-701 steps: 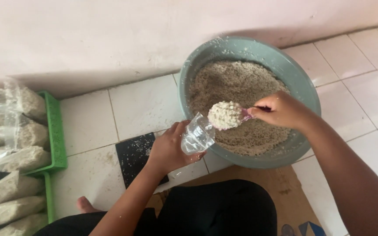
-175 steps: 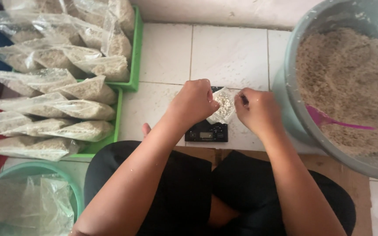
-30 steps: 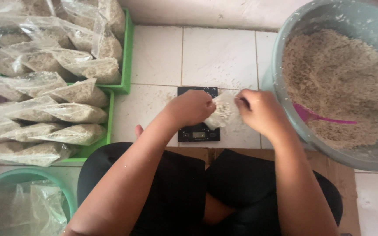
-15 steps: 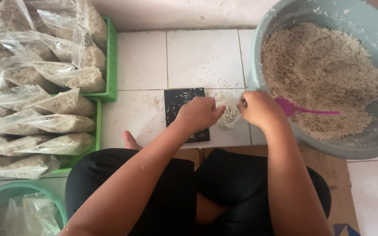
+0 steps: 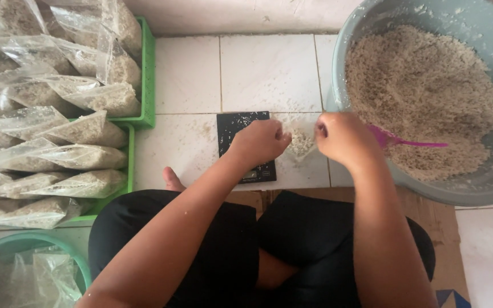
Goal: The person fills small plastic bags with a fermented soybean mixture using a scoop, weighs each bag on a digital scale, and seals the bags by hand before placing them into a green tray.
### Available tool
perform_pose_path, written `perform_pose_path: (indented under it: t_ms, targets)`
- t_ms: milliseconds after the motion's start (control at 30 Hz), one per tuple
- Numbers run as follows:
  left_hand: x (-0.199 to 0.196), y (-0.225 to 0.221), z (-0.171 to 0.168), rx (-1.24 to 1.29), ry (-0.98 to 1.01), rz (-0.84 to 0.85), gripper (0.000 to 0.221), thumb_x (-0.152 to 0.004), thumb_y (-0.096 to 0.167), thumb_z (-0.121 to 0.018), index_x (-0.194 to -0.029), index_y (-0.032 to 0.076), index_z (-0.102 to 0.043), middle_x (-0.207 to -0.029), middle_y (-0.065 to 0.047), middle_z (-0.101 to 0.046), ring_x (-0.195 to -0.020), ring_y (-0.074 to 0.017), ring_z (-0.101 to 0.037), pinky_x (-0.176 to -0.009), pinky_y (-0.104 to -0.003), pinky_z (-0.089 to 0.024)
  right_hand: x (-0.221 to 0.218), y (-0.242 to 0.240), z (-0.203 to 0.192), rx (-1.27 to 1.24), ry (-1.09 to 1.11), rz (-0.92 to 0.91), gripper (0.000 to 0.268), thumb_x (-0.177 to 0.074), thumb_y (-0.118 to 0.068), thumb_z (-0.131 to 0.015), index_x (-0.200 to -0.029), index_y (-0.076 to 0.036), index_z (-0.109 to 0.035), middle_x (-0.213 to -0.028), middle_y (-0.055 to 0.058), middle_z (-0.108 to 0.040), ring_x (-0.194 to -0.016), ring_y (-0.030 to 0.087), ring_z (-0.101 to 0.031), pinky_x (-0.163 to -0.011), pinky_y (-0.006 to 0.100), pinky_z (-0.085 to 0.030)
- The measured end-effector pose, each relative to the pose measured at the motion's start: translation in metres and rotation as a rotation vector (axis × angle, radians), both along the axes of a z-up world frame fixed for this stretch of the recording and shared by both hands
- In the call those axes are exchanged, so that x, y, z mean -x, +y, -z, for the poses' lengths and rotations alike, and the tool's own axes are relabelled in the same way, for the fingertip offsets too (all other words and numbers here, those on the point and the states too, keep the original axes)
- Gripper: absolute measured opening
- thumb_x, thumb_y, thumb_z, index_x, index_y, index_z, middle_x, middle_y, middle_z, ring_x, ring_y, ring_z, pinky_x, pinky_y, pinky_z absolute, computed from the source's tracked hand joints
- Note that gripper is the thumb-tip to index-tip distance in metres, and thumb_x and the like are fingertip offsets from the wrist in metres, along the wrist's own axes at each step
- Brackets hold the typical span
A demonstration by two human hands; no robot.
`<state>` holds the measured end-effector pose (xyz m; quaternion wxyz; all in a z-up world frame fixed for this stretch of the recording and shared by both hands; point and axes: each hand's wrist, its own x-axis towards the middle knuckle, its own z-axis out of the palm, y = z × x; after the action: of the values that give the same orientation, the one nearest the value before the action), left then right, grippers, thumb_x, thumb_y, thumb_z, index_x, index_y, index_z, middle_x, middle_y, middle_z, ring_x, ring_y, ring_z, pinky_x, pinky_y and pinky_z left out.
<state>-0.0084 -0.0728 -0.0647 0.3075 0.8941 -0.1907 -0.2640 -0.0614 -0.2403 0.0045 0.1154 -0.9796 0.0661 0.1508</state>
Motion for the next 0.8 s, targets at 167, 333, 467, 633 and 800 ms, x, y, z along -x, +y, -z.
perform_pose_path:
  t_ms: [167,333,467,633,800]
  targets:
    - [-0.001,0.001,0.005,-0.056,0.032,0.024,0.04,-0.089,0.041,-0.05,-0.093,0.006,-0.068,-0.09,-0.017,-0.071,-0.093,-0.0377,-0.071,-0.074,-0.048,-0.056,-0.006,0.011,-0.002,0.007,0.146,0.049,0.036,-0.092,-0.026,-0.052,-0.113,-0.003,-0.07,-0.101,0.023,-0.072,-0.105,0.041,-0.066,-0.087,0.05,-0.055]
    - [-0.002,0.0,0.019,0.017,-0.033,-0.017,0.03,-0.091,0.032,-0.048,-0.089,0.01,-0.069,-0.079,-0.012,-0.068,-0.082,-0.0337,-0.071,-0.069,-0.043,-0.056,-0.009,0.0,0.018,0.036,0.089,0.041,0.032,-0.093,-0.023,-0.048,-0.101,-0.003,-0.072,-0.092,0.023,-0.071,-0.098,0.044,-0.067,-0.081,0.053,-0.055]
    - [-0.003,0.001,0.011,0.052,-0.049,-0.017,0.029,-0.091,0.031,-0.049,-0.085,0.01,-0.067,-0.078,-0.013,-0.068,-0.08,-0.0338,-0.071,-0.068,-0.043,-0.056,-0.006,0.0,0.011,0.063,0.086,0.035,0.033,-0.094,-0.025,-0.047,-0.097,-0.003,-0.07,-0.091,0.023,-0.071,-0.097,0.044,-0.067,-0.08,0.054,-0.055]
    - [-0.007,0.029,-0.025,0.019,-0.061,0.041,0.03,-0.089,0.03,-0.048,-0.088,0.008,-0.069,-0.081,-0.015,-0.068,-0.083,-0.0368,-0.07,-0.071,-0.047,-0.055,0.002,0.021,-0.015,-0.051,-0.023,-0.003,0.029,-0.092,-0.02,-0.05,-0.09,0.001,-0.069,-0.081,0.03,-0.068,-0.091,0.052,-0.064,-0.072,0.06,-0.052]
    - [-0.014,0.056,-0.03,-0.105,-0.049,0.069,0.029,-0.089,0.028,-0.048,-0.086,0.011,-0.071,-0.078,-0.011,-0.068,-0.08,-0.0318,-0.07,-0.071,-0.045,-0.055,-0.004,0.047,-0.006,-0.14,-0.051,-0.032,0.027,-0.094,-0.02,-0.051,-0.098,-0.004,-0.072,-0.077,0.021,-0.072,-0.091,0.044,-0.068,-0.074,0.053,-0.055]
